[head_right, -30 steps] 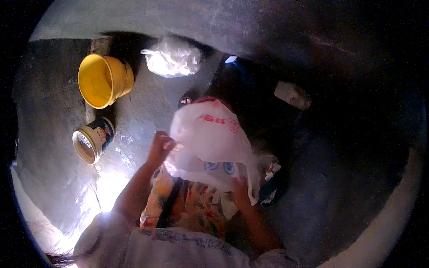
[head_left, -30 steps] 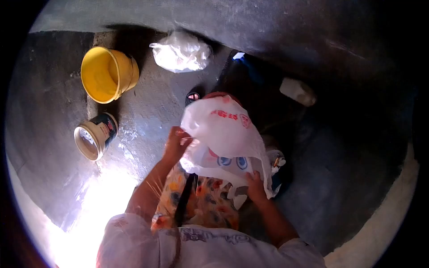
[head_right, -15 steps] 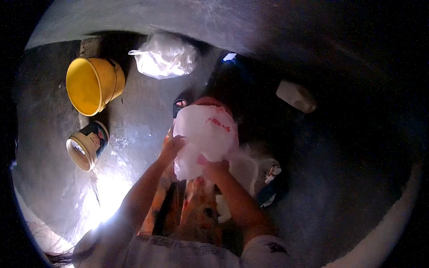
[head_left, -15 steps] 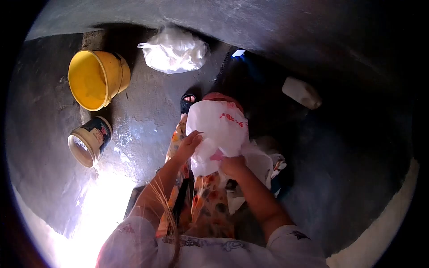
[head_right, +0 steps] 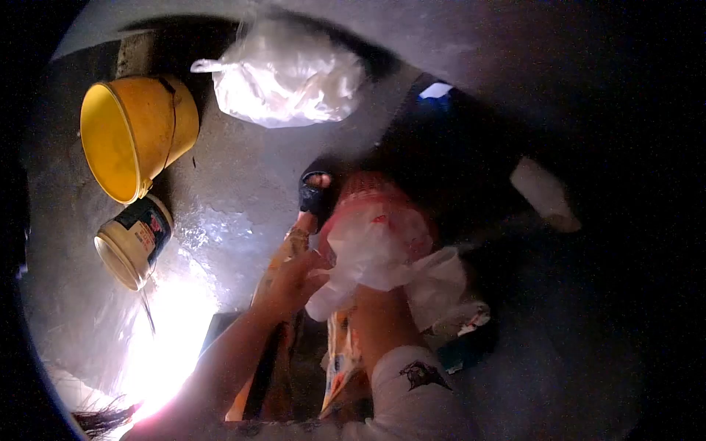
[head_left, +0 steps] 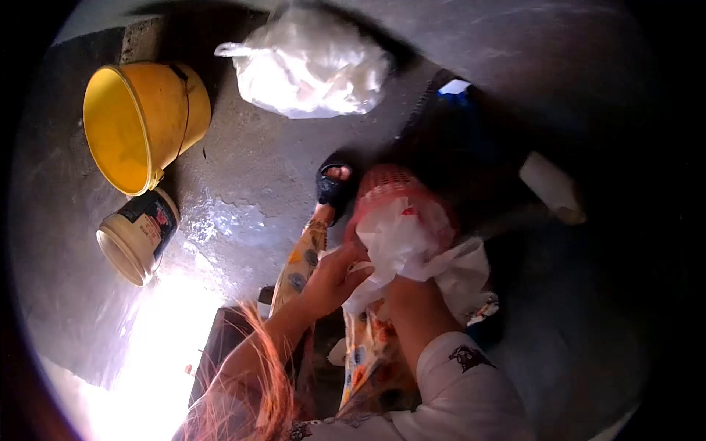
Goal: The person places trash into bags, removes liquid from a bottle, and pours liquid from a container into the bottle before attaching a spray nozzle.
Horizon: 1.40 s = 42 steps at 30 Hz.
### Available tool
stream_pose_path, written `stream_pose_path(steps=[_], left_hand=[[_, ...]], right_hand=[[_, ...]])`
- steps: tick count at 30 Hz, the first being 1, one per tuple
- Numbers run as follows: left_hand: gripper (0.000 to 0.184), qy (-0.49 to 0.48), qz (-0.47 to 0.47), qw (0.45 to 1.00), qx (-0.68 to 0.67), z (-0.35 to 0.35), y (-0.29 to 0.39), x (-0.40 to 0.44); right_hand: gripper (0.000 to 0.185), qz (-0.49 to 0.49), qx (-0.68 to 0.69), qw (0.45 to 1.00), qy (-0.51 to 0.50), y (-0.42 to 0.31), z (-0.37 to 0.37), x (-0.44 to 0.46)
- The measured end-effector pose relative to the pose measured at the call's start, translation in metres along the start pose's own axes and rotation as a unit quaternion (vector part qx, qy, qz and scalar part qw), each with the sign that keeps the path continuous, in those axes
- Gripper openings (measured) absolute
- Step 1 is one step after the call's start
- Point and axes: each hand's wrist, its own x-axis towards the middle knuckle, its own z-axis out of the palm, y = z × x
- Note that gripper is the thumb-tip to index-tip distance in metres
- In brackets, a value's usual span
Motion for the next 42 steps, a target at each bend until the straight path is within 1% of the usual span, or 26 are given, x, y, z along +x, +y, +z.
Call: stream_pose_path(steps=[1, 2, 5, 7, 10, 13, 14, 17, 18, 19, 21, 23, 25, 26, 28, 30, 31, 32, 33, 34, 35, 36, 38, 40, 41, 42], left_hand=[[0.011, 0.018, 0.019, 0.995, 0.095, -0.009, -0.002, 0.003], [0.016, 0.090, 0.057, 0.982, 0.159, -0.013, -0.023, 0.003], [0.017, 0.211, 0.035, 0.952, 0.219, -0.032, -0.043, 0.019], [0.018, 0.235, -0.004, 0.945, 0.228, -0.041, -0.035, 0.037], [0.023, 0.327, 0.085, 0.898, 0.281, -0.041, -0.024, 0.037], [0.025, 0.367, -0.018, 0.918, 0.149, -0.024, 0.003, 0.010], [0.026, 0.347, -0.035, 0.928, 0.131, -0.021, -0.001, -0.001], [0.028, 0.320, 0.073, 0.904, 0.274, -0.009, 0.001, -0.021], [0.035, 0.281, 0.112, 0.910, 0.283, -0.009, -0.004, -0.027], [0.038, 0.279, 0.122, 0.916, 0.261, -0.003, 0.003, -0.026], [0.045, 0.276, 0.135, 0.924, 0.227, 0.006, 0.025, -0.027], [0.068, 0.233, 0.053, 0.929, 0.283, 0.009, 0.046, -0.054], [0.079, 0.239, 0.081, 0.920, 0.301, 0.016, 0.062, -0.078], [0.066, 0.248, 0.099, 0.909, 0.320, 0.021, 0.067, -0.093], [0.051, 0.177, 0.145, 0.915, 0.332, 0.025, 0.067, -0.116], [0.046, 0.023, 0.191, 0.934, 0.300, 0.032, 0.058, -0.125], [0.044, -0.043, 0.213, 0.937, 0.274, 0.047, 0.053, -0.120], [0.042, -0.108, 0.238, 0.933, 0.248, 0.061, 0.072, -0.098], [0.040, -0.113, 0.066, 0.977, 0.166, 0.076, 0.091, -0.080], [0.040, -0.085, 0.086, 0.963, 0.240, 0.099, 0.052, -0.070], [0.041, -0.044, 0.061, 0.957, 0.282, 0.113, -0.003, -0.056], [0.041, -0.002, 0.036, 0.946, 0.324, 0.118, -0.034, -0.043], [0.046, 0.017, -0.020, 0.867, 0.498, 0.108, -0.021, -0.016], [0.053, 0.010, 0.032, 0.839, 0.543, 0.097, -0.010, 0.004], [0.057, 0.002, 0.055, 0.822, 0.566, 0.091, -0.009, 0.011], [0.060, 0.004, 0.062, 0.821, 0.568, 0.086, -0.011, 0.023]], right_hand=[[0.030, 0.006, 0.016, 1.000, 0.004, 0.004, 0.013, 0.020], [0.030, 0.012, 0.028, 1.000, 0.005, 0.009, 0.024, 0.038], [0.030, 0.012, 0.066, 0.998, 0.012, 0.017, 0.041, 0.059], [0.030, 0.003, 0.080, 0.997, 0.021, 0.015, 0.032, 0.047], [0.030, -0.024, 0.110, 0.993, 0.037, -0.001, 0.006, 0.018], [0.031, -0.041, 0.154, 0.986, 0.041, -0.012, -0.015, -0.030], [0.031, -0.044, 0.167, 0.984, 0.041, -0.009, -0.020, -0.045], [0.031, -0.037, 0.196, 0.979, 0.044, 0.002, -0.031, -0.082], [0.031, -0.029, 0.200, 0.978, 0.046, 0.002, -0.031, -0.082], [0.031, -0.020, 0.209, 0.976, 0.049, 0.005, -0.025, -0.081], [0.031, 0.007, 0.210, 0.976, 0.052, 0.002, -0.013, -0.062], [0.032, 0.031, 0.216, 0.974, 0.056, 0.002, 0.008, -0.037], [0.032, 0.053, 0.232, 0.970, 0.056, 0.002, 0.024, -0.012], [0.032, 0.058, 0.242, 0.967, 0.055, 0.004, 0.032, -0.003], [0.032, 0.060, 0.262, 0.962, 0.056, 0.005, 0.035, -0.001], [0.033, 0.042, 0.283, 0.956, 0.060, 0.008, 0.039, -0.015], [0.033, 0.031, 0.292, 0.954, 0.065, 0.008, 0.038, -0.026], [0.033, 0.019, 0.302, 0.950, 0.072, 0.007, 0.034, -0.040], [0.033, 0.005, 0.313, 0.947, 0.075, 0.007, 0.027, -0.055], [0.033, -0.013, 0.321, 0.944, 0.079, 0.006, 0.015, -0.071], [0.034, -0.024, 0.334, 0.939, 0.081, 0.005, 0.008, -0.088], [0.034, -0.039, 0.344, 0.935, 0.082, 0.005, -0.005, -0.101], [0.034, -0.081, 0.356, 0.927, 0.083, 0.002, -0.033, -0.123], [0.034, -0.139, 0.346, 0.925, 0.073, 0.003, -0.063, -0.145], [0.035, -0.198, 0.303, 0.930, 0.071, 0.008, -0.078, -0.154], [0.035, -0.273, 0.244, 0.927, 0.075, 0.016, -0.096, -0.160]])
